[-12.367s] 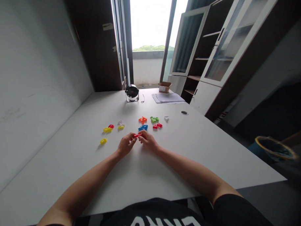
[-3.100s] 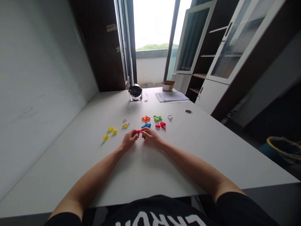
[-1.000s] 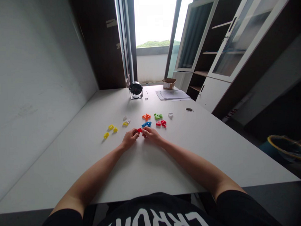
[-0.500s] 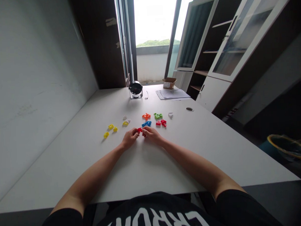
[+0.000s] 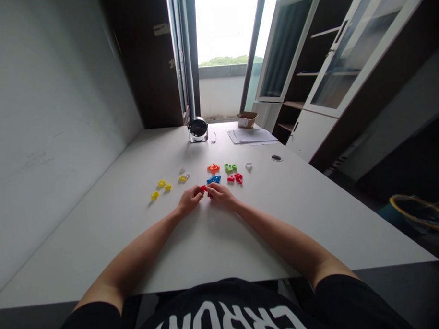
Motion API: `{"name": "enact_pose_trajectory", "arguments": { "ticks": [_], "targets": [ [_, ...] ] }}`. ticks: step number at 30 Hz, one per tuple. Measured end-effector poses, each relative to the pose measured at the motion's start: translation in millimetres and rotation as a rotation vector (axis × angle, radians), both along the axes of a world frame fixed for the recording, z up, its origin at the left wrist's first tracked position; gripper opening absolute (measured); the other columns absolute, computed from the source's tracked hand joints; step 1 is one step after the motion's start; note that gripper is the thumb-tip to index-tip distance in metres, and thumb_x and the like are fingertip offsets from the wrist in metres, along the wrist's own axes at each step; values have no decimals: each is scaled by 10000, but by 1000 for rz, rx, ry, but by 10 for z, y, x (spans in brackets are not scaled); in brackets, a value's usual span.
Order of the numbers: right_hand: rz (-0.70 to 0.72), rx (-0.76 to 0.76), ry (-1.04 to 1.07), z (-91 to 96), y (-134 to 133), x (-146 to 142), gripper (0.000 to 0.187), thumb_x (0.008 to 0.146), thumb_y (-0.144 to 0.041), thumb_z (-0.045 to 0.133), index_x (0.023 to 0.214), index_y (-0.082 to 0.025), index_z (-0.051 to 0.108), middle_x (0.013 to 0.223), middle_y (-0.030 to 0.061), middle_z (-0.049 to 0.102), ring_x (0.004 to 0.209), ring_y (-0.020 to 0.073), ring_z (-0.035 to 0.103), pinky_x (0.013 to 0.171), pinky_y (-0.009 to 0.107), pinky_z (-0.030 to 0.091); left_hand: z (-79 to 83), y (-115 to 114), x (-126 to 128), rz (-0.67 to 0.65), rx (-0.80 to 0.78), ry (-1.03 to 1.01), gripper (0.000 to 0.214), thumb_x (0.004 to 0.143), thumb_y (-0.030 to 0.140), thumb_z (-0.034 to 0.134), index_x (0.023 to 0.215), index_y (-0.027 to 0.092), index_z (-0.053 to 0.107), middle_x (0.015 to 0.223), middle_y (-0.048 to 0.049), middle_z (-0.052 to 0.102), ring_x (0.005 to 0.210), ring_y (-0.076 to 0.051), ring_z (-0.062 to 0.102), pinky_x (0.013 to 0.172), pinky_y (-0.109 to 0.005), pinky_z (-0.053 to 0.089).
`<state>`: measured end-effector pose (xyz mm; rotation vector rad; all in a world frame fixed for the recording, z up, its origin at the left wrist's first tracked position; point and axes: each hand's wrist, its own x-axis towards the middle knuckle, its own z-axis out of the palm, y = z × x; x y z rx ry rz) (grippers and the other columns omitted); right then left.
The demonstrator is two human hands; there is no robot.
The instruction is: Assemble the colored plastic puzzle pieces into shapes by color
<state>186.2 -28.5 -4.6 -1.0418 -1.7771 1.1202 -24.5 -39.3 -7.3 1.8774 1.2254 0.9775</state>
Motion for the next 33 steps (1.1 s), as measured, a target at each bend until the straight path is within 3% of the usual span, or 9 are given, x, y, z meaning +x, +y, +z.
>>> {"name": "enact_pose_trajectory", "arguments": {
  "ticks": [33],
  "targets": [
    [-15, 46, -93, 3, -24, 7, 345, 958, -565, 574, 932, -230, 653, 804, 6, 694, 738, 176, 609, 703, 293, 444, 26, -8, 11, 0, 9, 52, 146, 905, 304, 593, 940, 202, 692, 829, 0, 729, 749, -161, 614, 719, -282, 441]
  ]
}}
